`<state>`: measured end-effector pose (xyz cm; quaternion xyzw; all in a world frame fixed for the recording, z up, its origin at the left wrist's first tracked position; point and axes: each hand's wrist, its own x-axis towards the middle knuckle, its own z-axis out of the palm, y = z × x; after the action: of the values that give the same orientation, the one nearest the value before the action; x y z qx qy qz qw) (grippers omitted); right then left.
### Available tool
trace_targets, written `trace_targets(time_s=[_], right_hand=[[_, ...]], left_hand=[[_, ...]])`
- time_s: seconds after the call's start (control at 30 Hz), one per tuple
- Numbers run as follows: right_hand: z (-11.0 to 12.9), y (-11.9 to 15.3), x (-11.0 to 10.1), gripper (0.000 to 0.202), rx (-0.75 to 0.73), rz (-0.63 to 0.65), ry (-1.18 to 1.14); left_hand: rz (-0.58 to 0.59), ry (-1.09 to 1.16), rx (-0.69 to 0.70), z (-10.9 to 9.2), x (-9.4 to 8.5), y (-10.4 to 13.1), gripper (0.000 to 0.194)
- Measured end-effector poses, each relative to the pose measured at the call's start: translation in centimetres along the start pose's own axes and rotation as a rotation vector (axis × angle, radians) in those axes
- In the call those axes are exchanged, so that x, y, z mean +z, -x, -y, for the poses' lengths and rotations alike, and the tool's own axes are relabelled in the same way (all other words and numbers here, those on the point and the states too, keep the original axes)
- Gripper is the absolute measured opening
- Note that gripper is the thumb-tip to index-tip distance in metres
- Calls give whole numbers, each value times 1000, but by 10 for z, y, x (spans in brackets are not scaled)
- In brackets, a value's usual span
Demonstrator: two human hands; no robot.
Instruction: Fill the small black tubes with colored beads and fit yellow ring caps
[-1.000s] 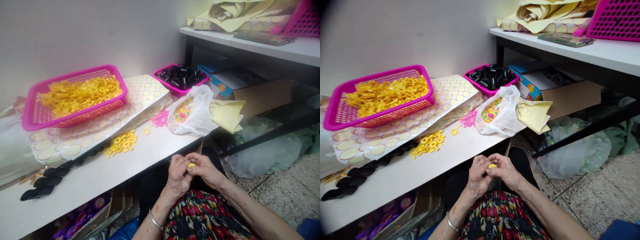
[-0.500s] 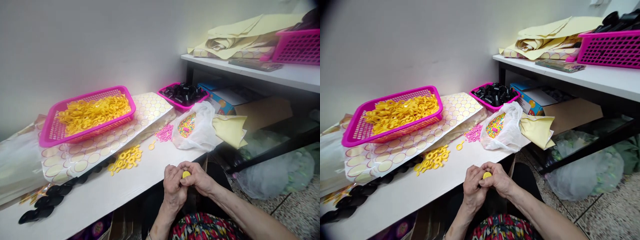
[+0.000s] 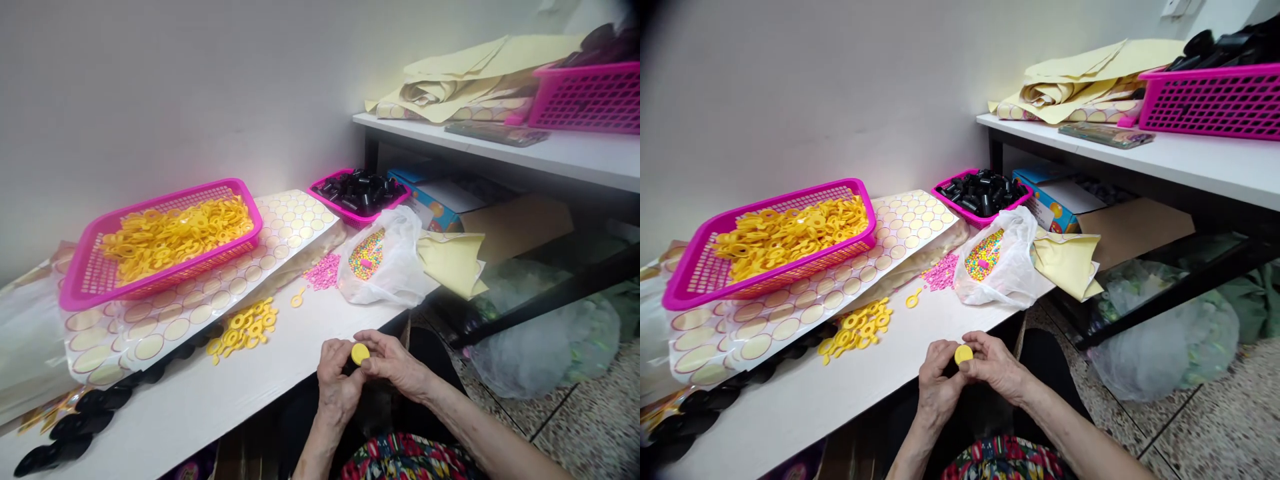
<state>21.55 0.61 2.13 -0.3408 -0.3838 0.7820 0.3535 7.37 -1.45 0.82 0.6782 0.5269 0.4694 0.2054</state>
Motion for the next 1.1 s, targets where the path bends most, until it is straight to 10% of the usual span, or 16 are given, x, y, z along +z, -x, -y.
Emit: trace_targets(time_s=[0.33, 0.57, 0.73, 1.0, 1.1], right_hand=[[-11, 23, -34, 22, -24, -11, 910], [-38, -17, -49, 36, 135, 118, 1592], [-33, -32, -48, 33, 229, 151, 1589], [-8, -16, -47, 19, 83, 173, 1345], [17, -8, -45, 16, -11, 138, 1154]], left_hand=[[191, -63, 210, -3, 2, 13, 33], [-330, -575, -108, 64, -70, -28, 16], [-220, -923, -240, 90, -109, -50, 20], [173, -787, 4, 78, -53, -100, 18], [57, -881, -7, 72, -36, -126, 18]])
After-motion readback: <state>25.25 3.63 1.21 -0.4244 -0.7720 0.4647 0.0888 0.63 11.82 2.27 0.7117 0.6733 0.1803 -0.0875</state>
